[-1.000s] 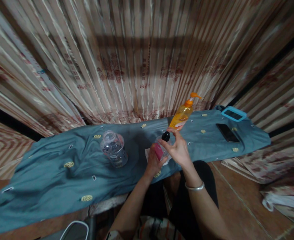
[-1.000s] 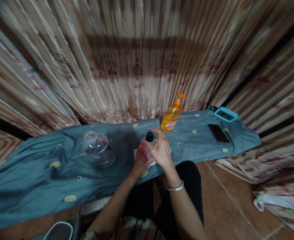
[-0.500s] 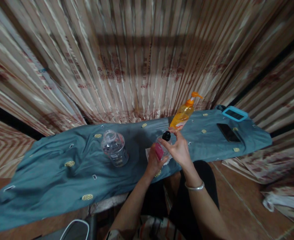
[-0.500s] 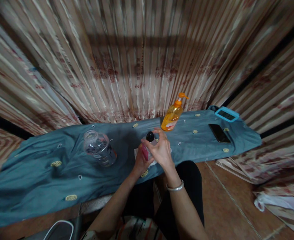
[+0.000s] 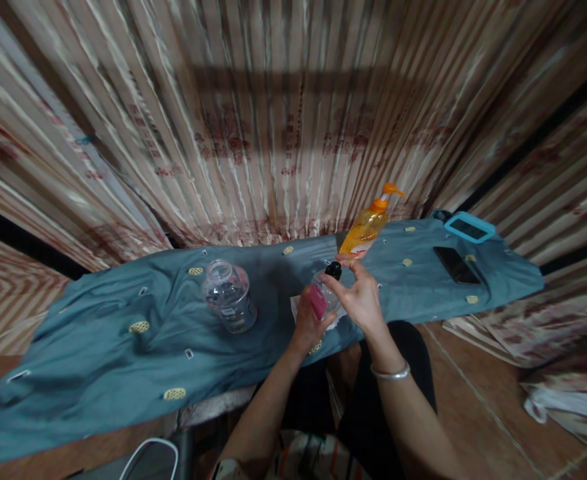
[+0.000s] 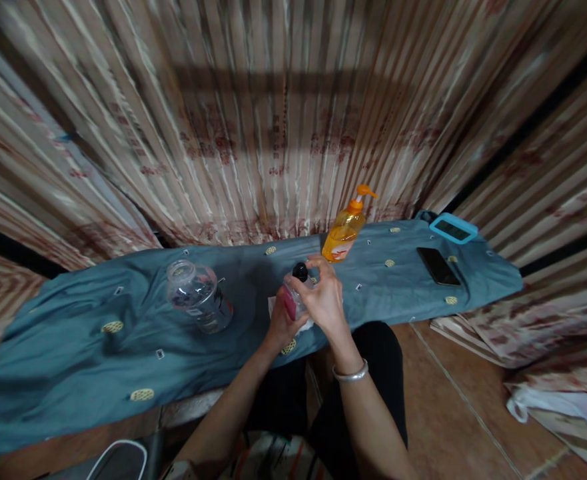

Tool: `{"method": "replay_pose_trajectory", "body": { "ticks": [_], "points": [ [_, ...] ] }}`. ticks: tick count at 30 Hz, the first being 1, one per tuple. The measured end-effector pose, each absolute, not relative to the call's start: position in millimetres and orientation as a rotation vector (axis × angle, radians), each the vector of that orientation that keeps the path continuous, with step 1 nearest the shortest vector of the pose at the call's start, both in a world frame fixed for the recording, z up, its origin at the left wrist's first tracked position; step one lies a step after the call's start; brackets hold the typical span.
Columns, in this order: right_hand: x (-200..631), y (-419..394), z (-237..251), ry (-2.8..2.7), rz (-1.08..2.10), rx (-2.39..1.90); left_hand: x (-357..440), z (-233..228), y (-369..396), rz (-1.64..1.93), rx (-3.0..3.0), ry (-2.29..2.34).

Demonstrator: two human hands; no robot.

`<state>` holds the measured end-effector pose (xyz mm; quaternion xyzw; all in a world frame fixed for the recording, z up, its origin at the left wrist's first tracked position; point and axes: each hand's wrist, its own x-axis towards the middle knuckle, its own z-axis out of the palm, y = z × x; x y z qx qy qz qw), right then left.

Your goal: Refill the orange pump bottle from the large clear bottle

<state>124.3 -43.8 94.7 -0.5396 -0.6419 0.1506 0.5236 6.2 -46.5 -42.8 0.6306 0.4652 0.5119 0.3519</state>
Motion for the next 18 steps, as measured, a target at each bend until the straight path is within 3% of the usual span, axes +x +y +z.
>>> {"method": "replay_pose_trajectory", "body": {
  "ticks": [18],
  "points": [
    [123.7, -47.1, 94.2, -1.608, 0.377, -1.261, 6.8, -41.6, -47.0, 1.282, 1.595, 1.246]
  ]
}}
